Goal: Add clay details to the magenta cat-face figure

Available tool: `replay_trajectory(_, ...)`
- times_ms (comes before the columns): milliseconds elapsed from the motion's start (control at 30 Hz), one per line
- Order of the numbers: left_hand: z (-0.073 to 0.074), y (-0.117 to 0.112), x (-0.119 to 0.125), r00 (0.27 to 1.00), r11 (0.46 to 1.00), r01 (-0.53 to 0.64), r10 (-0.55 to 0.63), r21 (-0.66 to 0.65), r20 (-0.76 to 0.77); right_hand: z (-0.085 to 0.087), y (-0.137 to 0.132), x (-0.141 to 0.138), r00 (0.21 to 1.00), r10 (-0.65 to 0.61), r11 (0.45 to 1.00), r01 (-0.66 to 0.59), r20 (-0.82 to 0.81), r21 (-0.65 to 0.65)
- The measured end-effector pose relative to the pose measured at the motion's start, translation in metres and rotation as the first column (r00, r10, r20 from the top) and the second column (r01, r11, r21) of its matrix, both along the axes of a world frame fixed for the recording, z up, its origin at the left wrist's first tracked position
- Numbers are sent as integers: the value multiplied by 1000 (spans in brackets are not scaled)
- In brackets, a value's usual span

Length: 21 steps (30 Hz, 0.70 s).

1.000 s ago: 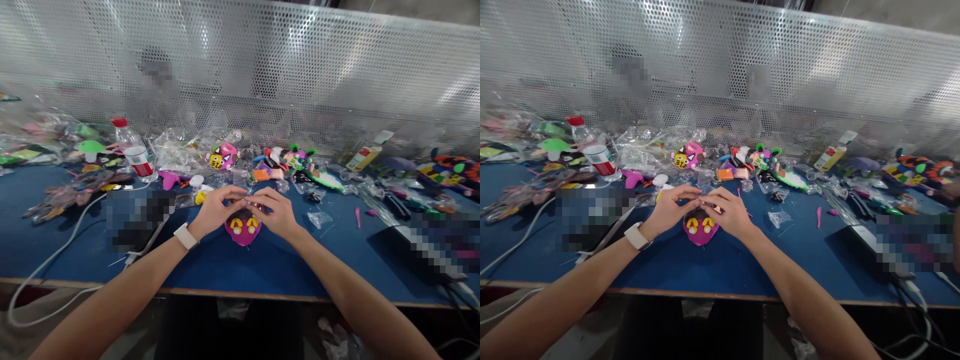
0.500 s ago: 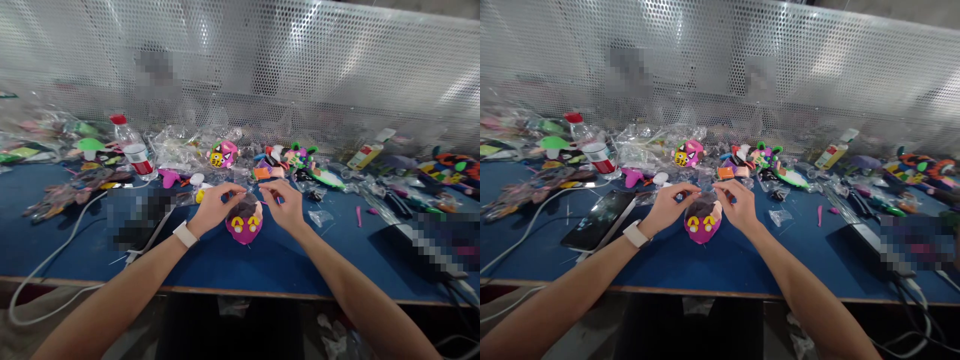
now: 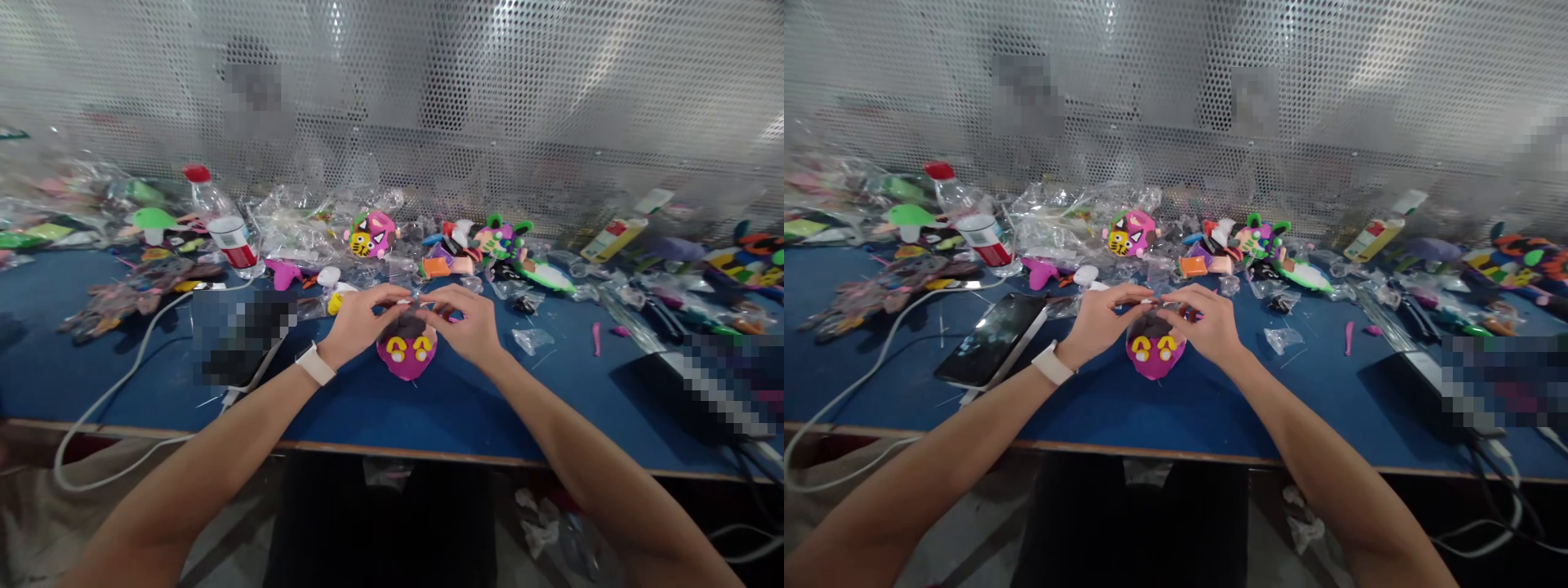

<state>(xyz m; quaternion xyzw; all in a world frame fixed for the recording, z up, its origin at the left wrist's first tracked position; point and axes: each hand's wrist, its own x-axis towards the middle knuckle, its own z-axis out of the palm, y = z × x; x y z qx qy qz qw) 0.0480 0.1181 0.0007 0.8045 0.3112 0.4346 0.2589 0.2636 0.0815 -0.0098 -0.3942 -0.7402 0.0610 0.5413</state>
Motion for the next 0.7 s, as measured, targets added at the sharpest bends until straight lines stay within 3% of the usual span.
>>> replay_trajectory(133, -1, -1, -1, 987, 988, 8, 17, 153, -162, -1, 0, 0, 999, -34, 999, 34, 15, -4)
replay_trajectory(233, -3, 1, -1, 978, 981, -5, 45, 195, -203, -2, 1, 1, 999, -29, 999, 30, 33, -37)
replay_trajectory(433, -3, 2, -1, 982, 977, 6, 34, 215, -186, -3, -1, 2, 998, 48, 995, -44, 46, -92)
replay_trajectory(567, -1, 1, -2, 985, 983, 42, -11, 176, -175, -4, -4, -1, 998, 60, 985, -65, -34, -161)
replay_trajectory(700, 0, 2, -2, 988, 979, -26, 56, 202, -144, -1, -2, 0, 1000, 6, 998, -6, -4, -60)
